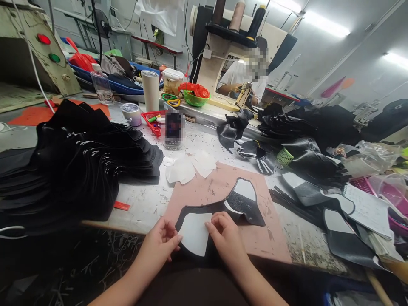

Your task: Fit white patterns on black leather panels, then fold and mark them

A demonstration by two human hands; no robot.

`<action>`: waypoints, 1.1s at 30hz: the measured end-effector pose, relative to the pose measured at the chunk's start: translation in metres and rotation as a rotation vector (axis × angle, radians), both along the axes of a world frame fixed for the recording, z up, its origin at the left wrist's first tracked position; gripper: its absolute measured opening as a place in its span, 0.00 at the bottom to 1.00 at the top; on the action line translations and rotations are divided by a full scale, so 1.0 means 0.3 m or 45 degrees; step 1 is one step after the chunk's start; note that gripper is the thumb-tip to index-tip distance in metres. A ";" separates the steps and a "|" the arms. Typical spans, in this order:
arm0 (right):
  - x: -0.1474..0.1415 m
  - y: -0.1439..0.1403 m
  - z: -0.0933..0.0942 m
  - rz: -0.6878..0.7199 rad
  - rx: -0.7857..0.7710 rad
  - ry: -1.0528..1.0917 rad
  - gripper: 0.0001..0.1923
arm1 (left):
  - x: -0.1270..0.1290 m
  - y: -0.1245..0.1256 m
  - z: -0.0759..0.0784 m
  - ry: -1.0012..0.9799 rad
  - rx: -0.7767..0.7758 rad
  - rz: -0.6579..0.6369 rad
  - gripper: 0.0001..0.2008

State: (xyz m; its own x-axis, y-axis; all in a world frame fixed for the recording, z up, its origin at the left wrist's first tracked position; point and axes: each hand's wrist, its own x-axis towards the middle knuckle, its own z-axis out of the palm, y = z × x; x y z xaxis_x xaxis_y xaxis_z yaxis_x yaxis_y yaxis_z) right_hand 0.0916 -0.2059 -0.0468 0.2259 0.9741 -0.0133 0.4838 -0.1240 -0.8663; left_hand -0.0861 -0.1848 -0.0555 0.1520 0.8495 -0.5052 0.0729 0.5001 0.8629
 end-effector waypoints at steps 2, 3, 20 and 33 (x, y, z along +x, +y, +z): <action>0.001 0.010 -0.004 0.052 -0.010 -0.118 0.12 | -0.004 0.006 -0.003 0.046 0.005 -0.026 0.13; 0.000 0.018 -0.006 0.067 -0.031 -0.151 0.12 | -0.006 0.011 -0.001 0.074 0.022 -0.034 0.13; 0.008 0.084 -0.015 0.058 -0.265 -0.281 0.12 | -0.031 0.054 0.009 0.255 0.071 -0.252 0.10; 0.007 0.093 -0.019 0.031 -0.275 -0.321 0.12 | -0.087 0.035 -0.001 0.693 1.134 -0.581 0.07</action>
State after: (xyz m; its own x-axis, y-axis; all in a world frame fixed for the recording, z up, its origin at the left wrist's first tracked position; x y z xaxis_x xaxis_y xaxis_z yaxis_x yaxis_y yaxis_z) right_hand 0.0939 -0.1780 -0.0523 0.2251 0.9600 -0.1666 0.6849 -0.2776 -0.6737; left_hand -0.1123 -0.1742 -0.0559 0.4839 0.8610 0.1565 0.5643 -0.4437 0.6962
